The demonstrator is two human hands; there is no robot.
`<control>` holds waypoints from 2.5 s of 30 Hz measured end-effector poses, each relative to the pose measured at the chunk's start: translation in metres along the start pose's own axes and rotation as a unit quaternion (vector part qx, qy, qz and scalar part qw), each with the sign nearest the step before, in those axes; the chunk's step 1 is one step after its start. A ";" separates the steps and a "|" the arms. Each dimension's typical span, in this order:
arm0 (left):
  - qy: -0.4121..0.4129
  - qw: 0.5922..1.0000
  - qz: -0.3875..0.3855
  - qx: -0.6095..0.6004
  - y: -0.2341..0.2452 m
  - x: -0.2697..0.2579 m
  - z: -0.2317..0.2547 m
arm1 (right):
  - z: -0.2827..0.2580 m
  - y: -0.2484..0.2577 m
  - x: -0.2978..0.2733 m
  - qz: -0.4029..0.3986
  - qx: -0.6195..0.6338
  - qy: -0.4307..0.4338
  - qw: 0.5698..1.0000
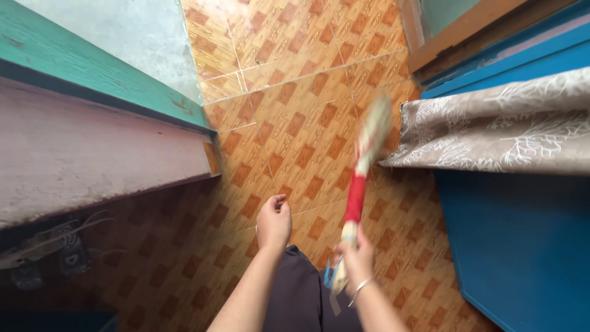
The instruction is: The person sweeps a tiled floor with a broom, moving a cloth and rugs aside by hand to reach the surface underneath. They then move outside to sweep the concrete ground near a motorcycle.
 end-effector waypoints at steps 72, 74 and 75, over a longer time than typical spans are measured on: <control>0.152 0.927 0.199 -0.279 -0.167 -0.044 0.030 | -0.154 0.039 0.138 -0.388 -0.587 0.028 0.710; 0.142 0.923 0.198 -0.297 -0.170 -0.032 0.028 | -0.143 0.022 0.163 -0.370 -0.577 0.008 0.728; 0.128 0.920 0.195 -0.315 -0.174 -0.026 0.028 | -0.138 0.016 0.176 -0.349 -0.567 -0.011 0.746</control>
Point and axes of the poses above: each hand's wrist, its own x-axis towards the middle knuckle, its own y-axis out of the back of the hand, z = x × y, the point moved 2 cm from there along x, towards the middle knuckle, and after that the axes turned 11 degrees about x, right-handed, at the moved point
